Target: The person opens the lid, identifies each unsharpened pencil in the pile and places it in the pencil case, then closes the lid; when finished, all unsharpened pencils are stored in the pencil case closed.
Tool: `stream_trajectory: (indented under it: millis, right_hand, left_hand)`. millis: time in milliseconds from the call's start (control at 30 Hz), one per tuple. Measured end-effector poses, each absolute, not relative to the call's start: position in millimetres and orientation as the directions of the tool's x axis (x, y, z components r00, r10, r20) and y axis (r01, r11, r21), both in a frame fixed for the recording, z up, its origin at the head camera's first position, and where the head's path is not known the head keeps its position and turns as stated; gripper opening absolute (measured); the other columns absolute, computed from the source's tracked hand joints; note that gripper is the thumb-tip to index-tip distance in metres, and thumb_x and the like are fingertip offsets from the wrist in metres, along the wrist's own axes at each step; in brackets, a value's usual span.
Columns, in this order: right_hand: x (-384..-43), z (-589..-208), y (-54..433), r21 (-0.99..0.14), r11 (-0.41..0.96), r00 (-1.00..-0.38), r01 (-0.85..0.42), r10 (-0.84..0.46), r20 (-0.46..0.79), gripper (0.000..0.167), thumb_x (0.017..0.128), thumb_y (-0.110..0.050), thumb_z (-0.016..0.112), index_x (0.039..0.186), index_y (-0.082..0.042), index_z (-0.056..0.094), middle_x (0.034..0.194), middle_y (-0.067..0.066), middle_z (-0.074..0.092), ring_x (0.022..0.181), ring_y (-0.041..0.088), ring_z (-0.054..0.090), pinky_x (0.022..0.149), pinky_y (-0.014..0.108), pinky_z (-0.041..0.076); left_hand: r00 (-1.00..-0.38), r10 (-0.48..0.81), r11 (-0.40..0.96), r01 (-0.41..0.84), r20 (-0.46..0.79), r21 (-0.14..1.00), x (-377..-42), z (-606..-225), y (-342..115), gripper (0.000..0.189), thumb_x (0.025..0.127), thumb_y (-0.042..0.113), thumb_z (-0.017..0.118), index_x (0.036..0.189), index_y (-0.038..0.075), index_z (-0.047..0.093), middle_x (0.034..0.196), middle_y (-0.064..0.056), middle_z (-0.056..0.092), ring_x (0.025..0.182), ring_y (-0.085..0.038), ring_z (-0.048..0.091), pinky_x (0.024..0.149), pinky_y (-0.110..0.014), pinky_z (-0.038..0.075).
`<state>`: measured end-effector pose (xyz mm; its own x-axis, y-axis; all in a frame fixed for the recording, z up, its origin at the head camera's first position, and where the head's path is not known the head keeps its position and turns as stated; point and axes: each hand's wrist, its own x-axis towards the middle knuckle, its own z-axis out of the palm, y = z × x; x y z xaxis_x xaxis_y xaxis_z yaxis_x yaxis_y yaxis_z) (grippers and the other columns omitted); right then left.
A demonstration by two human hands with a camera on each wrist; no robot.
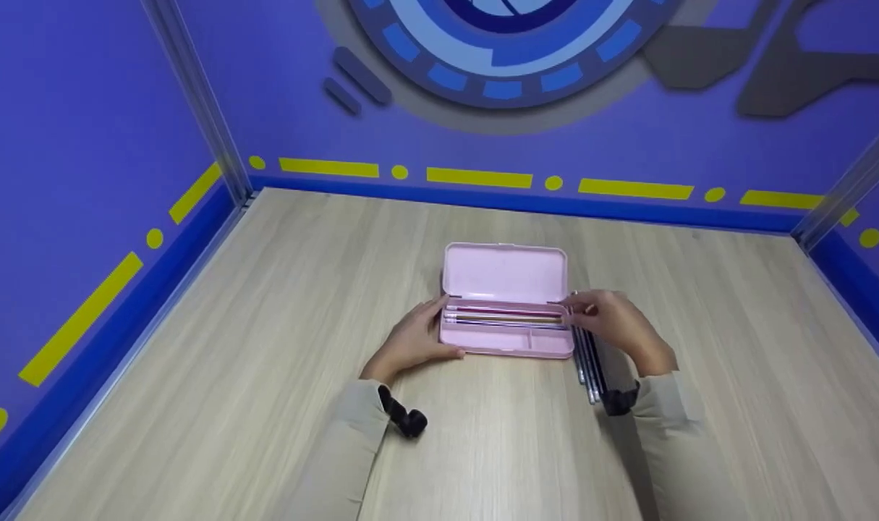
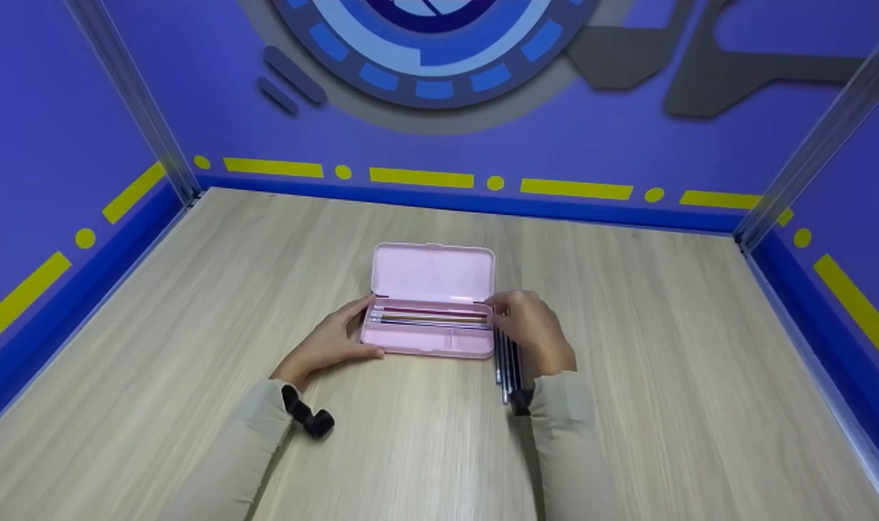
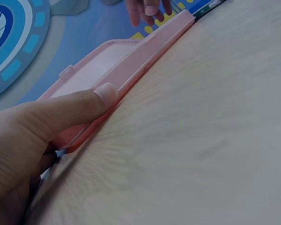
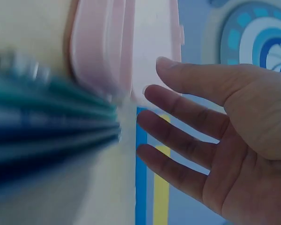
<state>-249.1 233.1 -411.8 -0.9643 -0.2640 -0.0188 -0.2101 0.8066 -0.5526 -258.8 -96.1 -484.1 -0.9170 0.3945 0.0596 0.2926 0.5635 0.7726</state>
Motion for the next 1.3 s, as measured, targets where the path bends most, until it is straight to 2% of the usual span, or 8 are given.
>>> stream_trajectory:
  millis: [200,333,500,667,933,1300]
  right_hand:
    - [-244.6,-415.8,256.2,-0.577,0.808,-0.974,-0.119,-0.207,-0.089,0.034,0.090,-0.005,0.061,0.122,0.005,0.062,0.106,0.025,0.067,0.093,0.031,0.065,0.079,0.046,0.055]
    - [-245.1,-418.1,263.4,-0.570,0.819,-0.968,-0.064,-0.190,-0.164,0.040,0.090,-0.008,0.062,0.125,0.009,0.058,0.106,0.028,0.065,0.092,0.032,0.063,0.080,0.047,0.053]
    - [-245.8,-420.1,266.4,-0.572,0.820,-0.954,-0.008,-0.178,-0.242,0.045,0.088,-0.013,0.066,0.124,0.013,0.056,0.102,0.027,0.066,0.084,0.025,0.063,0.076,0.040,0.054]
    - [-245.1,-421.7,266.8,-0.573,0.820,-0.951,-0.003,-0.179,-0.251,0.042,0.086,-0.011,0.066,0.119,0.014,0.059,0.099,0.026,0.067,0.078,0.019,0.063,0.069,0.033,0.054]
    - [-246.7,-422.4,264.3,-0.590,0.806,-0.951,0.055,-0.137,-0.277,0.041,0.086,-0.008,0.064,0.118,0.017,0.058,0.090,0.019,0.069,0.069,0.014,0.062,0.062,0.026,0.051]
    - [-250.4,-427.7,260.4,-0.594,0.798,-0.958,0.103,-0.081,-0.276,0.042,0.084,-0.004,0.064,0.120,0.016,0.055,0.075,0.010,0.064,0.060,0.011,0.055,0.053,0.024,0.047]
  left_hand:
    - [-0.916,0.397,0.563,0.296,0.062,0.772,-258.9,-484.0,-96.8,0.106,0.065,0.041,0.086,0.151,0.012,0.031,0.156,-0.013,0.032,0.141,-0.035,0.032,0.117,-0.047,0.026]
    - [-0.916,0.395,0.562,0.297,0.065,0.772,-258.7,-484.1,-96.8,0.106,0.065,0.041,0.086,0.151,0.011,0.031,0.155,-0.013,0.032,0.141,-0.035,0.032,0.117,-0.047,0.026]
    - [-0.916,0.395,0.558,0.297,0.067,0.775,-258.5,-485.0,-97.1,0.105,0.066,0.041,0.086,0.151,0.012,0.032,0.155,-0.013,0.033,0.141,-0.034,0.032,0.117,-0.048,0.026]
    - [-0.920,0.389,0.567,0.282,0.050,0.774,-257.7,-485.2,-97.1,0.103,0.066,0.041,0.086,0.151,0.015,0.033,0.155,-0.012,0.033,0.142,-0.033,0.031,0.117,-0.047,0.026]
    - [-0.922,0.384,0.569,0.273,0.043,0.775,-257.5,-482.8,-95.8,0.103,0.066,0.040,0.086,0.151,0.016,0.032,0.156,-0.009,0.032,0.142,-0.032,0.031,0.118,-0.046,0.025]
    - [-0.921,0.387,0.577,0.282,0.048,0.767,-258.3,-483.2,-97.0,0.104,0.066,0.041,0.086,0.151,0.014,0.033,0.155,-0.012,0.034,0.141,-0.033,0.033,0.117,-0.047,0.026]
